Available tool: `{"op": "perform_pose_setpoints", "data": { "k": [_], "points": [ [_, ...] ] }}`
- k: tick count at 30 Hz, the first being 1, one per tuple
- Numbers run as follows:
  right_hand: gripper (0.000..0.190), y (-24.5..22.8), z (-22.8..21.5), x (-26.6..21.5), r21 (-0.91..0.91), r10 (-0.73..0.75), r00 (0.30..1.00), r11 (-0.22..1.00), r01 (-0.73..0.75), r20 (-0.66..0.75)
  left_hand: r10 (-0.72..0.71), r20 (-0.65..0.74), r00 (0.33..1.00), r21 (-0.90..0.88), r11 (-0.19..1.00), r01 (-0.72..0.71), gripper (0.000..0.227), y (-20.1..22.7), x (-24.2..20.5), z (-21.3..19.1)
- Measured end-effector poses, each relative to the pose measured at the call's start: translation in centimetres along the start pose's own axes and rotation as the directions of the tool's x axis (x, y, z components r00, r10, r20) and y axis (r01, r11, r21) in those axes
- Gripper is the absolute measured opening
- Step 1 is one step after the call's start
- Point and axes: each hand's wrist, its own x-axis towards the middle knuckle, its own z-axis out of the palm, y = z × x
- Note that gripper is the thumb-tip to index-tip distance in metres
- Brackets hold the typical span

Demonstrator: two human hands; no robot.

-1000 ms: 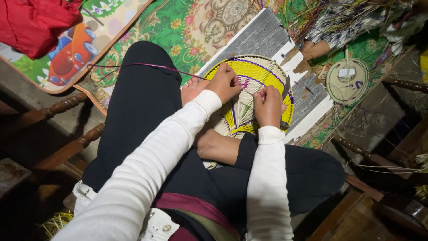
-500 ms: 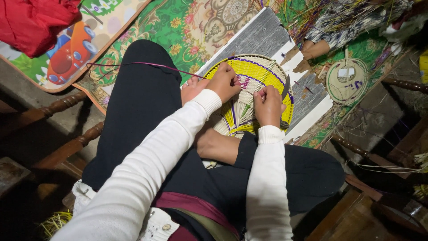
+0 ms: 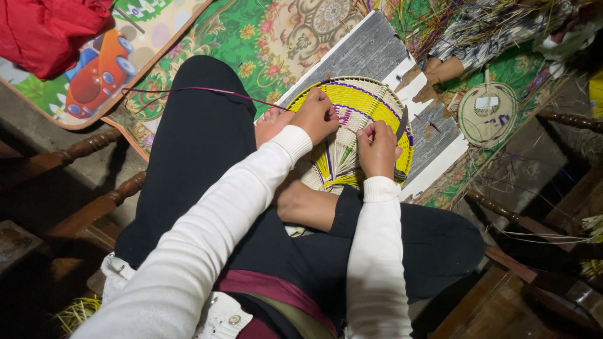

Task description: Weaving colored threads into a circular frame to create a lettered pattern.

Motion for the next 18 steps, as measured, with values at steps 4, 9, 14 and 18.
{"op": "perform_pose_setpoints", "data": {
  "k": [4,9,14,18],
  "points": [
    [0.019,0.1,0.0,0.1,0.004,-0.002,1.0,1.0,0.002,0.0,-0.004,0.002,1.0,-0.003,1.0,0.004,0.014,-0.1,0.0,-0.1],
    [0.025,-0.5,-1.2,-0.5,0.05,-0.029,0.997,0.998,0.026,0.075,0.006,-0.006,1.0,-0.031,0.999,-0.006,0.014,0.4,-0.2,-0.4],
    [0.009,0.6,-1.2,0.0,0.143,-0.095,0.993,0.986,0.085,0.066,-0.012,-0.004,1.0,-0.023,1.0,0.011,0.014,0.2,-0.1,-0.2],
    [0.008,0.8,-1.2,-0.1,-0.013,-0.006,0.998,1.0,0.007,0.064,-0.014,0.002,1.0,-0.022,1.0,0.014,0.014,0.1,-0.1,-0.1]
  ]
}}
